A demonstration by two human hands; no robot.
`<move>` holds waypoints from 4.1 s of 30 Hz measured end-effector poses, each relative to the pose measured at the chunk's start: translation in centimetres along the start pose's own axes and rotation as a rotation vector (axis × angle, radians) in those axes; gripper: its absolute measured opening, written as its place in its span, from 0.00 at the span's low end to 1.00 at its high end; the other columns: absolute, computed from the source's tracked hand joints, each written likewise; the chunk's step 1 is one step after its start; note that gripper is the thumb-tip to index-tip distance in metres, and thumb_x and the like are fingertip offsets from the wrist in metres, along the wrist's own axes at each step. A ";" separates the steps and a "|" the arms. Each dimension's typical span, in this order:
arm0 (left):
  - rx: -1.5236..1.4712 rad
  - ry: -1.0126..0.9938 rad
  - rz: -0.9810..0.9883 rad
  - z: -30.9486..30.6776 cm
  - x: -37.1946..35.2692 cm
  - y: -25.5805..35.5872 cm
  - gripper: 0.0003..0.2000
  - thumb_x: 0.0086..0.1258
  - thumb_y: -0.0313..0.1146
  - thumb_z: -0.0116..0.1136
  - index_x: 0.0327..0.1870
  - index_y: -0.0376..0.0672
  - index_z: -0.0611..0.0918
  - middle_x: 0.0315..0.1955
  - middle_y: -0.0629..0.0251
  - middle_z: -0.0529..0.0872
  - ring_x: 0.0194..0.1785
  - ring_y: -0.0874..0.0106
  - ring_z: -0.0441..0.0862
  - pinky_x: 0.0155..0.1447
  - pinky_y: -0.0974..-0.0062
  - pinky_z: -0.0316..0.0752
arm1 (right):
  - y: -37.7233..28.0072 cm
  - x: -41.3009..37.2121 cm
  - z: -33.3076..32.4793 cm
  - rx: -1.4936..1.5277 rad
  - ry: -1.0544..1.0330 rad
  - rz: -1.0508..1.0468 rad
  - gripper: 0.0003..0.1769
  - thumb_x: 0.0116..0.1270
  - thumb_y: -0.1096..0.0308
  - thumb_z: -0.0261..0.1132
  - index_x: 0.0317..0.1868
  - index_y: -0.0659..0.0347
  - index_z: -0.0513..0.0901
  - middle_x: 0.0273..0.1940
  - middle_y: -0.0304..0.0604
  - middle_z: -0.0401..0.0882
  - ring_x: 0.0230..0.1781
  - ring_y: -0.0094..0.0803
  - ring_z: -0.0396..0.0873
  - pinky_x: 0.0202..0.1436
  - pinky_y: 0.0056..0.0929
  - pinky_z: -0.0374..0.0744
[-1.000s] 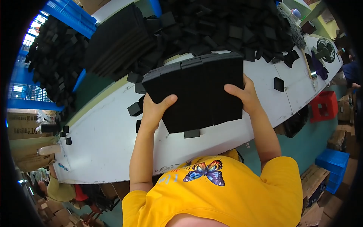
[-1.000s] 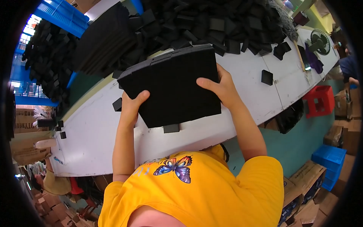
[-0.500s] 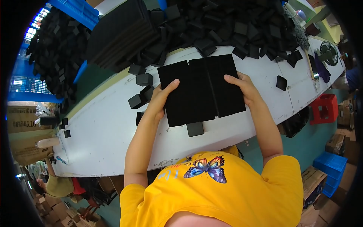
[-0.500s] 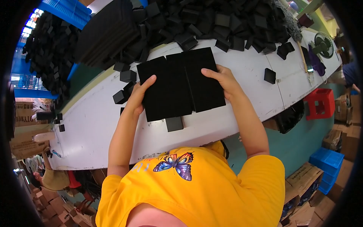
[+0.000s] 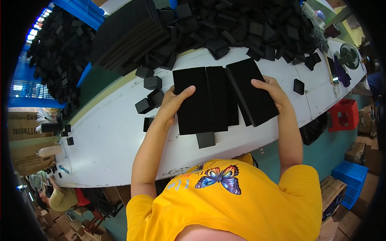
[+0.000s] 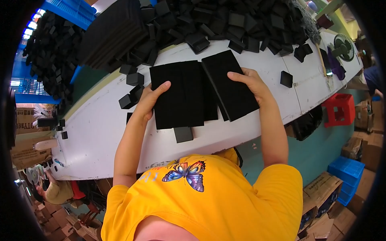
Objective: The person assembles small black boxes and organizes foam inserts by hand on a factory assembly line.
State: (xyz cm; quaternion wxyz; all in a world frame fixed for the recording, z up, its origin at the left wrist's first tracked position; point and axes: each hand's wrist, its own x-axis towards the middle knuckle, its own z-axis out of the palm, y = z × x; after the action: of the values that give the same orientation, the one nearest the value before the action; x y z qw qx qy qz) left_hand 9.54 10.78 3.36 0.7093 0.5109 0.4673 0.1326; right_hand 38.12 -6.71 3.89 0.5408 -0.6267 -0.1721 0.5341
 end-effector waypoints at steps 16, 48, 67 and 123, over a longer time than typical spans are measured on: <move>0.185 -0.084 0.005 -0.1 0.2 0.7 0.48 0.55 0.51 0.79 0.70 0.25 0.68 0.57 0.42 0.83 0.60 0.57 0.84 0.67 0.68 0.77 | -9.6 1.4 -3.3 -0.959 -0.250 -0.195 0.40 0.54 0.69 0.79 0.67 0.74 0.76 0.55 0.49 0.85 0.55 0.32 0.82 0.65 0.28 0.75; -0.112 0.089 0.008 2.3 -1.6 -1.1 0.43 0.76 0.65 0.50 0.77 0.36 0.60 0.66 0.48 0.76 0.70 0.62 0.74 0.73 0.69 0.67 | 0.3 -1.8 13.6 -0.276 -0.038 -0.441 0.41 0.71 0.48 0.68 0.70 0.75 0.70 0.56 0.58 0.83 0.57 0.40 0.82 0.62 0.31 0.77; -0.400 -0.135 0.041 2.0 -3.0 -0.4 0.48 0.71 0.78 0.33 0.79 0.45 0.63 0.72 0.54 0.71 0.75 0.62 0.69 0.78 0.64 0.64 | 1.5 -1.6 14.7 -0.797 0.097 -0.583 0.44 0.74 0.44 0.62 0.73 0.77 0.64 0.55 0.63 0.77 0.55 0.56 0.81 0.60 0.41 0.79; -0.359 -0.045 0.034 -0.1 -2.5 -1.8 0.36 0.59 0.42 0.75 0.68 0.36 0.74 0.54 0.54 0.83 0.56 0.64 0.84 0.59 0.66 0.83 | 4.5 1.5 6.0 -0.003 -0.004 -0.110 0.25 0.71 0.74 0.65 0.65 0.77 0.75 0.53 0.53 0.85 0.49 0.31 0.84 0.52 0.25 0.82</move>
State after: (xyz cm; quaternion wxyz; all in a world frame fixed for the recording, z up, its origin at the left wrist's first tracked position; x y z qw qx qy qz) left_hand 7.67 8.41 3.15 0.7971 0.3868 0.4114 0.2140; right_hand 31.92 -4.15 0.16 0.5681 -0.6162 -0.2082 0.5043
